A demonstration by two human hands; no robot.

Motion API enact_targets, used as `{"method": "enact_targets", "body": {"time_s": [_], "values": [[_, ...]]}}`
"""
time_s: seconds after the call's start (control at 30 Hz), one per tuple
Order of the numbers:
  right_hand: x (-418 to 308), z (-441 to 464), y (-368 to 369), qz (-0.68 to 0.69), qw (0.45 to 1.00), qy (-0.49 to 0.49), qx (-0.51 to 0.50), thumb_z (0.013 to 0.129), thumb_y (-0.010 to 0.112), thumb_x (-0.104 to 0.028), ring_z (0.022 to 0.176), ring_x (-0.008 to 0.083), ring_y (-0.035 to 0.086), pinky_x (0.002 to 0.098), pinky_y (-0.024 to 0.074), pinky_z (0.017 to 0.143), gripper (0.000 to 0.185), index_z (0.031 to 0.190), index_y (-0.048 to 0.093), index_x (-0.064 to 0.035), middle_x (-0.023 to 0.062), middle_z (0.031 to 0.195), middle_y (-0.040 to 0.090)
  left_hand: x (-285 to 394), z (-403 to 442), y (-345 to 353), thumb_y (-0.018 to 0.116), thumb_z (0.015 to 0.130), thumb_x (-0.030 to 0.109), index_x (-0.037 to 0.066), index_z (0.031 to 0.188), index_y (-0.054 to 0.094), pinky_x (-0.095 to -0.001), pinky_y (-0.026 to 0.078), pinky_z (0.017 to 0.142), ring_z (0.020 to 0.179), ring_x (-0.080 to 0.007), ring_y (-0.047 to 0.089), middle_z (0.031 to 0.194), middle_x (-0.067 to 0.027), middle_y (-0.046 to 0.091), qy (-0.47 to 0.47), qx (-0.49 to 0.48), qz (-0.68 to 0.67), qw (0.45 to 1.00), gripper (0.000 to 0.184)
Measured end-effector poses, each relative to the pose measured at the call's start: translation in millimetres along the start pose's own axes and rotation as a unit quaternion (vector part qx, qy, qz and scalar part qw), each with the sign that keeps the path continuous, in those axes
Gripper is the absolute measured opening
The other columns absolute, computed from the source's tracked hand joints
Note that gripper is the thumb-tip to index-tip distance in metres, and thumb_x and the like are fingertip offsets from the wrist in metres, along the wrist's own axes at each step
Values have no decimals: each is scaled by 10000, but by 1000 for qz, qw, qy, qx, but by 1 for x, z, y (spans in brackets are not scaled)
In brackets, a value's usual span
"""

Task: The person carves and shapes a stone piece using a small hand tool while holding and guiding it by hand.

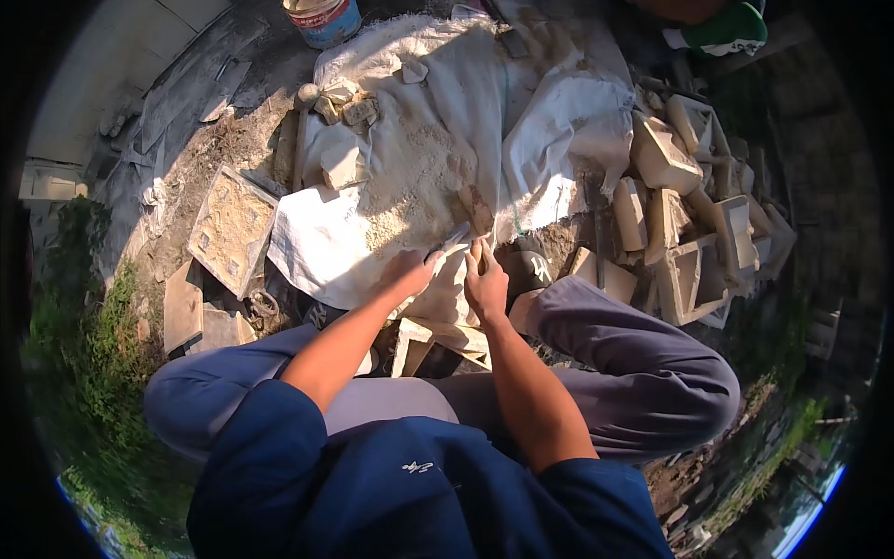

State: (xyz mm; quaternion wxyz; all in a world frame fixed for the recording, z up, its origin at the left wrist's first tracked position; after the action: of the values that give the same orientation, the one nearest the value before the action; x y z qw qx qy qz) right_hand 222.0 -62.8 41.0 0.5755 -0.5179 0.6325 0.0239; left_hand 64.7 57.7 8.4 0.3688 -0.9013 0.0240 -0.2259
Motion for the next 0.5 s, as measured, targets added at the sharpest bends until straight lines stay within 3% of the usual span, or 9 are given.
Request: {"method": "enact_targets", "body": {"time_s": [0.1,0.23,0.33,0.47,0.5], "values": [[-2,4,3,13,1000,-9,1,949,648,-287,1056,376,681,396,537,860,477,1379,578,-93,267,1096,686,-2,-9,-18,494,958,593,40,1081,707,-513,520,883,1020,-424,672,1043,-247,707,5,17,-23,1000,605],[-12,36,2,-70,995,-67,33,954,626,-360,990,446,660,452,529,794,469,1327,610,-78,301,996,672,-35,-9,-24,530,949,498,67,1078,684,-491,512,911,1045,-391,669,1043,-233,706,-57,50,-41,996,476],[-23,70,1,-79,993,-86,10,957,614,-364,986,427,680,450,527,816,427,1273,641,-78,287,1014,686,-64,-3,-27,508,963,511,71,1103,666,-499,497,938,1071,-409,651,1050,-253,692,-56,50,-58,995,488],[-71,115,-12,-54,983,-170,36,987,576,-334,1007,417,677,440,536,822,372,1287,637,-122,232,1070,700,-92,-9,-45,424,993,571,79,1119,658,-534,470,970,1099,-464,615,1049,-303,663,-80,145,-60,984,559],[-82,132,-10,-80,972,-219,28,989,554,-356,954,453,661,484,533,794,340,1253,629,-154,230,1004,700,-92,-15,-47,424,993,571,79,1119,658,-534,470,970,1099,-464,615,1049,-303,663,-82,145,-62,984,559]]}}
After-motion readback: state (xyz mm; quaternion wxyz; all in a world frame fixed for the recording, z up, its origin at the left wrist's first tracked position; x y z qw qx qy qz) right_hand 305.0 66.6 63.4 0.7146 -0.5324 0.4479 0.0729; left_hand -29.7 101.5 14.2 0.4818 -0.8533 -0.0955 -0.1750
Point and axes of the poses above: each hand's wrist, its own z-axis towards the middle knuckle, its own y-axis out of the palm, x = y × z, the point moved 10 cm from there along z, towards the middle knuckle
